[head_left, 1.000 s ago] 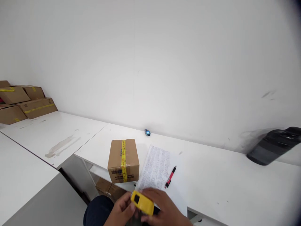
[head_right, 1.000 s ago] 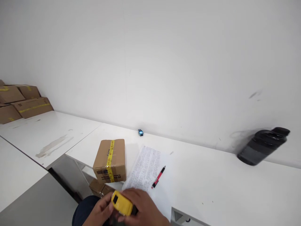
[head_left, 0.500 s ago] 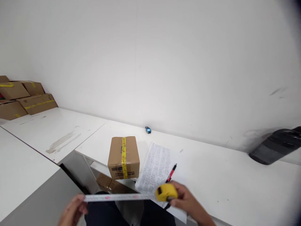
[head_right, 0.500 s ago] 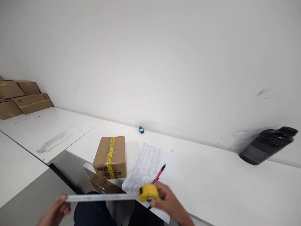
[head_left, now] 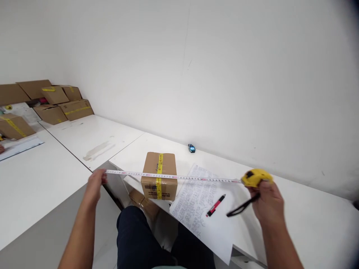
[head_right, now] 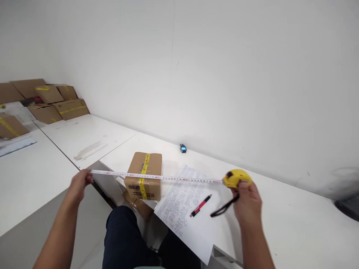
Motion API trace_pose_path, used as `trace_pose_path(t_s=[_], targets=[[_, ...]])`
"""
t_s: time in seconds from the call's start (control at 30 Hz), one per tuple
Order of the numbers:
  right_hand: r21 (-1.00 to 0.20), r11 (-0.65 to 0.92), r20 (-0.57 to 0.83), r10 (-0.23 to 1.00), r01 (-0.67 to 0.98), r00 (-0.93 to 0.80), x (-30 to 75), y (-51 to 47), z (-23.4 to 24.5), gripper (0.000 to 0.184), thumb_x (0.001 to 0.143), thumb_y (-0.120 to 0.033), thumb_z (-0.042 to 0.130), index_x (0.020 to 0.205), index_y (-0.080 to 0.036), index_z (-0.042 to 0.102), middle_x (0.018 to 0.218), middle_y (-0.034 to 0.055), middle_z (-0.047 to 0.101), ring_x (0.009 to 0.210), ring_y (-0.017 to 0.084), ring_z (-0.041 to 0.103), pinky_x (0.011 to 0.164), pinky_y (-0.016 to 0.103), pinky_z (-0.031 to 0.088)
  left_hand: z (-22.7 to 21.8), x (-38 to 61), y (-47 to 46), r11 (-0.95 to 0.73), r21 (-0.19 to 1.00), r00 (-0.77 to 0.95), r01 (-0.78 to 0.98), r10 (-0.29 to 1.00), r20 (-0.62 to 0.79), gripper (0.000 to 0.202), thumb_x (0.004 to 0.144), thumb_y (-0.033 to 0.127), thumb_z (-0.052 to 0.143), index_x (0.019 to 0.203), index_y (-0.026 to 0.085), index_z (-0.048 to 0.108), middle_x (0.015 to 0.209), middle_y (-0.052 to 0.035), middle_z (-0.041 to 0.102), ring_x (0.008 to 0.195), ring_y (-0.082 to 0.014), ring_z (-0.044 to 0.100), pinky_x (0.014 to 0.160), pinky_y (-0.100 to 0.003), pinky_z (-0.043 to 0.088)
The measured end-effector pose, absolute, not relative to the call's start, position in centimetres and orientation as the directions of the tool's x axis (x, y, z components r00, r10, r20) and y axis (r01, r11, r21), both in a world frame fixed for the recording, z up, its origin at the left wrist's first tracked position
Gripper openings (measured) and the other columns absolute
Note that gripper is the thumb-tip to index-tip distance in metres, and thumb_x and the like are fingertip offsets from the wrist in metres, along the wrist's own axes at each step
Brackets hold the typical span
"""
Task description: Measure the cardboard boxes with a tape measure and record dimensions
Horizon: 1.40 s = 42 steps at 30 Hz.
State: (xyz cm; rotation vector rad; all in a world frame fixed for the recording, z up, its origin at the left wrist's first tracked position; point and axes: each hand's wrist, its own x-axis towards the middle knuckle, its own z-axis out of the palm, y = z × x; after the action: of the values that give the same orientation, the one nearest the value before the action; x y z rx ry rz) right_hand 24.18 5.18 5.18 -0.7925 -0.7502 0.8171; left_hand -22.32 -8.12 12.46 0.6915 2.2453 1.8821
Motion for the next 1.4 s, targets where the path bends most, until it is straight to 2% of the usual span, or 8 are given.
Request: trace_pose_path(t_s=[0.13,0.3,0.57,0.73,0.83,1.0,1.17,1.4], targets=[[-0.946,0.316,0.259,0.874,-0.076,0.411,16.5,5.0,4.5,0.061,0.078,-0.052,0.071,0.13,-0.022,0.058,0.112,0.0081,0.069,0.093,0.021,0.067,0.087,0.041,0.054,12.6,-20.5,-5.5,0.129,0.94,-0.775,0.317,0.606,0.178,0.033,0.09,0.039,0.061,0.11,0.013,0.062,0.107,-0.0055,0.064,0.092,-0.0221,0.064,0.078,-0.038,0.055],[-0.908,0.414,0.419,0.897,0.069,0.137,9.3,3.7,4.3,0.059,0.082,-0.054,0.064,0.13,-0.02,0.059,0.134,0.0121,0.06,0.121,0.028,0.058,0.102,0.046,0.046,11.7,-17.8,-3.4,0.09,0.902,-0.369,0.422,0.926,0.081,0.045,0.08,0.056,0.061,0.058,0.019,0.047,0.052,0.0054,0.044,0.051,-0.0113,0.041,0.051,-0.024,0.035],[-0.909,0.415,0.416,0.904,0.037,0.101,6.6,2.6,4.3,0.054,0.084,-0.049,0.062,0.129,-0.019,0.058,0.129,0.013,0.063,0.115,0.026,0.062,0.096,0.042,0.051,10.4,-18.6,-2.4,0.132,0.885,-0.276,0.447,0.961,-0.004,0.048,0.079,0.061,0.054,0.059,0.022,0.037,0.05,0.0076,0.037,0.049,-0.0106,0.033,0.051,-0.023,0.025],[-0.925,0.365,0.356,0.93,-0.108,0.095,6.8,1.9,5.1,0.068,0.083,-0.046,0.065,0.14,-0.017,0.04,0.101,0.0098,0.073,0.093,0.022,0.069,0.084,0.039,0.055,11.3,-19.3,-2.8,0.077,0.889,-0.244,0.452,0.969,0.04,0.043,0.083,0.055,0.051,0.059,0.021,0.038,0.052,0.0066,0.038,0.052,-0.0116,0.036,0.053,-0.024,0.028],[-0.911,0.412,0.407,0.893,0.018,0.191,8.1,-0.9,6.2,0.056,0.08,-0.044,0.069,0.127,-0.019,0.052,0.099,0.0096,0.073,0.091,0.025,0.069,0.079,0.039,0.056,14.0,-20.4,-2.3,0.007,0.884,-0.256,0.467,0.958,0.128,0.039,0.085,0.049,0.053,0.06,0.02,0.041,0.055,0.0053,0.042,0.056,-0.0121,0.039,0.057,-0.025,0.031],[-0.597,0.762,0.797,0.599,0.252,0.076,8.5,-8.4,7.1,0.027,0.076,-0.034,0.071,0.096,-0.025,0.057,0.068,0.0027,0.062,0.056,0.021,0.059,0.052,0.037,0.05,19.7,-21.0,2.9,-0.153,0.884,-0.24,0.441,0.929,0.28,0.031,0.085,0.047,0.052,0.071,0.019,0.05,0.068,0.0018,0.051,0.065,-0.0138,0.05,0.066,-0.027,0.041],[-0.13,0.944,0.986,0.157,0.305,-0.065,4.7,-11.8,7.5,0.048,0.076,-0.023,0.067,0.118,-0.024,0.045,0.054,-0.0063,0.053,0.039,0.014,0.043,0.042,0.031,0.041,19.0,-18.1,9.9,-0.075,0.738,-0.099,0.671,0.977,0.189,0.03,0.082,0.048,0.055,0.073,0.019,0.052,0.076,-0.0022,0.06,0.069,-0.0167,0.053,0.066,-0.029,0.041],[-0.14,0.821,0.934,0.296,0.553,-0.202,1.8,-8.8,7.6,0.038,0.078,-0.019,0.058,0.115,-0.021,0.05,0.064,0.0007,0.058,0.055,0.019,0.049,0.051,0.032,0.04,15.3,-16.4,10.4,-0.076,0.66,0.029,0.747,0.996,0.081,0.032,0.08,0.051,0.056,0.073,0.021,0.06,0.078,-0.0044,0.066,0.07,-0.021,0.058,0.063,-0.031,0.04]])
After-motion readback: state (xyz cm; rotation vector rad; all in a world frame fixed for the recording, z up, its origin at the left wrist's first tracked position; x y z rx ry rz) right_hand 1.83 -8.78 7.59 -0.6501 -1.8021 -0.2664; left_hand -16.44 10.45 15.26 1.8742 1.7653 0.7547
